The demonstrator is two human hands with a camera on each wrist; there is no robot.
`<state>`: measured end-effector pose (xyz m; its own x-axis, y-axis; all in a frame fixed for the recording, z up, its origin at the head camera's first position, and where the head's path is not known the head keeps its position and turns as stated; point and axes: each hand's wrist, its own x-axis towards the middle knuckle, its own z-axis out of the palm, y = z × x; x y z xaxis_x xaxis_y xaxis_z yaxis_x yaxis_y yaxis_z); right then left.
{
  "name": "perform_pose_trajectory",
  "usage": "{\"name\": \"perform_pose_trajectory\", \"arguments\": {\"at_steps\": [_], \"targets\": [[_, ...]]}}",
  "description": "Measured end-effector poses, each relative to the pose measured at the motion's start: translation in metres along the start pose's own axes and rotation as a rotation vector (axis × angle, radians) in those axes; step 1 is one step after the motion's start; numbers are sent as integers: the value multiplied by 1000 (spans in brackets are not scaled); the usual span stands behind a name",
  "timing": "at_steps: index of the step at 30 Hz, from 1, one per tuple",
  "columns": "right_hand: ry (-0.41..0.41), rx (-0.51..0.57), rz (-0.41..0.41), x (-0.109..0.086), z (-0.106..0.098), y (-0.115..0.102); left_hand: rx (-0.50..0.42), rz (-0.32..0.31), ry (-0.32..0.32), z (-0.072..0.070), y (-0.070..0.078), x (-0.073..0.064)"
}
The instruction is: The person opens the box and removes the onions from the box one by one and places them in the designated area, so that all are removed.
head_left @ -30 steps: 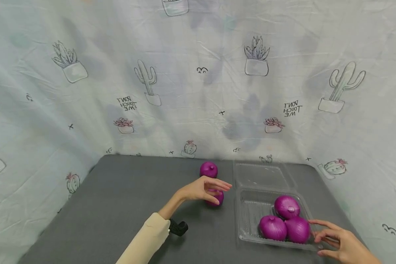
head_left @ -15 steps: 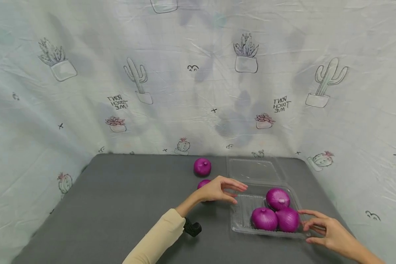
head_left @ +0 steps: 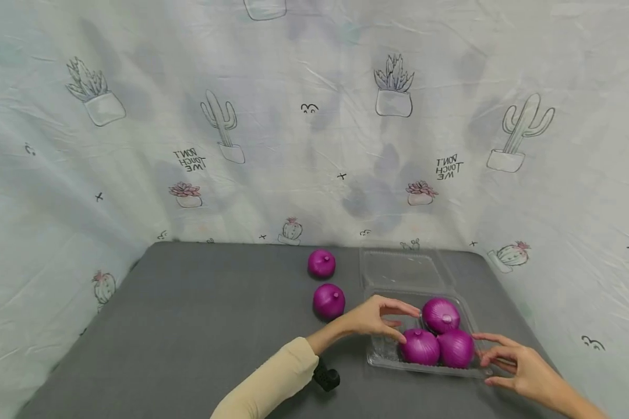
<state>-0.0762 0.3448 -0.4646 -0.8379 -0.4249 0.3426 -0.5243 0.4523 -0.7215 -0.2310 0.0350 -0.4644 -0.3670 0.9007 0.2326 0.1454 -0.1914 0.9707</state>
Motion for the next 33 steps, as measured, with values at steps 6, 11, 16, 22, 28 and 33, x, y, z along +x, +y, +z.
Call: {"name": "perform_pose_trajectory", "arguments": {"at_steps": [6, 11, 16, 22, 28, 33], "targets": [[-28, 102, 38, -5, 3, 2, -60, -41, 245, 25, -2, 4], [-3, 90, 41, -6, 3, 2, -11, -158, 217, 30, -3, 11], [31, 49, 1, -8, 5, 3, 33, -211, 152, 28, -5, 18], [34, 42, 18, -10, 4, 5, 168, -284, 93, 34, -11, 28], [38, 42, 3, -7, 5, 6, 229, -348, 51, 39, -13, 36], [36, 58, -25, -3, 5, 8, 310, -420, -11, 40, -13, 38]]}}
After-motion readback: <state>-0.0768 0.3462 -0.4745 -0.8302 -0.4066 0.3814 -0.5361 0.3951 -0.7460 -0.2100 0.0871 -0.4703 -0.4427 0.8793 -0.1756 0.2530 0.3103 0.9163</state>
